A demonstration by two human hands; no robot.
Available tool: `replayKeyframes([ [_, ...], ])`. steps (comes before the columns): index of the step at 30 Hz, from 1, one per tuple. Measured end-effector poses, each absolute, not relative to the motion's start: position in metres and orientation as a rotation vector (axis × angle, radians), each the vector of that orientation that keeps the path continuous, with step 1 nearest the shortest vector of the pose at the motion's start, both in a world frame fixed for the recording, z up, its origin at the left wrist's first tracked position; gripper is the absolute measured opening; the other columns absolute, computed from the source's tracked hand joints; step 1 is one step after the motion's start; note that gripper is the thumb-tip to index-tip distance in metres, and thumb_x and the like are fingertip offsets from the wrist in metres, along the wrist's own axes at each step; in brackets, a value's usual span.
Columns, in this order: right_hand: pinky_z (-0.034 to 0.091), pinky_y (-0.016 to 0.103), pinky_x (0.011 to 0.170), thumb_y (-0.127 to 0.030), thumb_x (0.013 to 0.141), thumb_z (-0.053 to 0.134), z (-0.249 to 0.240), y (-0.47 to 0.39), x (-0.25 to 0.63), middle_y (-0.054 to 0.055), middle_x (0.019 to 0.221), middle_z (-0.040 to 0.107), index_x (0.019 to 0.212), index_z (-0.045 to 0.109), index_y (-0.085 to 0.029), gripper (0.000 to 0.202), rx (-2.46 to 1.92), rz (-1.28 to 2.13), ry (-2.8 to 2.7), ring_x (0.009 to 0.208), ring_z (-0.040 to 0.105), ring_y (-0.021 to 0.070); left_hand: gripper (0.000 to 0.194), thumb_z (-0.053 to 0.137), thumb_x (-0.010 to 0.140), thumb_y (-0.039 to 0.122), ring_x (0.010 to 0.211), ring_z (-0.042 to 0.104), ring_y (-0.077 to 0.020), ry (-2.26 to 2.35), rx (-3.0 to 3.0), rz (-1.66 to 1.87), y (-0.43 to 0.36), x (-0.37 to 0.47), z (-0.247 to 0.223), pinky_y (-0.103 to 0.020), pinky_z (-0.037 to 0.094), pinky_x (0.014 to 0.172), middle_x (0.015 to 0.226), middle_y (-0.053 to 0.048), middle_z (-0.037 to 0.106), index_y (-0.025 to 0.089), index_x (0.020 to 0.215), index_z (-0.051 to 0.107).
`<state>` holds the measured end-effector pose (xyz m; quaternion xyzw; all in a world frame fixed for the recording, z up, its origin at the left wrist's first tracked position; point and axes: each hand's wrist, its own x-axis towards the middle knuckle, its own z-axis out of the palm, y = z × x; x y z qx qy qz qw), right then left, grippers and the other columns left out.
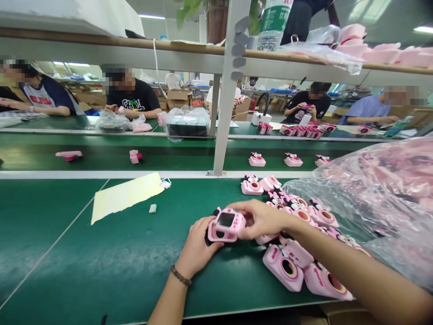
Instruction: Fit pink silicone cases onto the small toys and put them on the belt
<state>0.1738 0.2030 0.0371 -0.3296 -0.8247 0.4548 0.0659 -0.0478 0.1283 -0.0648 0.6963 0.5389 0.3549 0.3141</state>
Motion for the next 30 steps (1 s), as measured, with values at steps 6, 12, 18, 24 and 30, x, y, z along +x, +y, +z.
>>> replayKeyframes([
  [6,0.038,0.02,0.053,-0.039,0.077,0.067,0.036,0.189,0.17,-0.003,0.077,0.061,0.111,0.066,-0.02,0.039,-1.184,1.53,-2.547,0.061,0.051,0.0113,0.06,0.075,0.077,0.03,0.128,0.048,-0.0248,1.384,1.868,0.821,0.128,-0.051,-0.061,-0.043,0.035,0.107,0.137,-0.002,0.056,0.03,0.131,0.048],
  [12,0.041,0.022,0.065,-0.035,0.076,0.073,0.037,0.199,0.162,-0.001,0.09,0.066,0.127,0.06,-0.024,0.054,-0.978,1.441,-2.729,0.075,0.058,0.0159,0.063,0.076,0.076,0.029,0.131,0.045,-0.0249,1.373,1.852,0.795,0.128,-0.055,-0.063,-0.044,0.032,0.11,0.14,-0.002,0.054,0.03,0.133,0.048],
  [18,0.043,0.025,0.077,-0.038,0.083,0.068,0.012,0.204,0.17,0.001,0.11,0.068,0.147,0.041,-0.033,0.07,-0.934,1.334,-2.727,0.088,0.06,0.0199,0.072,0.079,0.072,0.025,0.131,0.045,-0.0267,1.354,1.847,0.79,0.129,-0.056,-0.061,-0.046,0.032,0.11,0.142,-0.002,0.052,0.032,0.135,0.045],
  [24,0.044,0.03,0.078,-0.047,0.083,0.068,-0.002,0.2,0.177,0.005,0.096,0.066,0.144,0.048,-0.031,0.066,-1.005,1.196,-2.616,0.084,0.059,0.0214,0.07,0.083,0.068,0.033,0.122,0.052,-0.029,1.396,1.81,0.859,0.128,-0.05,-0.056,-0.048,0.038,0.104,0.133,-0.006,0.058,0.028,0.128,0.048],
  [30,0.051,0.032,0.073,-0.046,0.077,0.075,-0.008,0.178,0.173,0.007,0.112,0.06,0.148,0.035,-0.025,0.084,-1.167,1.712,-1.938,0.081,0.062,0.0181,0.06,0.081,0.07,0.033,0.111,0.058,-0.023,1.284,1.728,1.04,0.124,-0.044,-0.063,-0.04,0.046,0.098,0.122,-0.004,0.059,0.027,0.121,0.051],
])
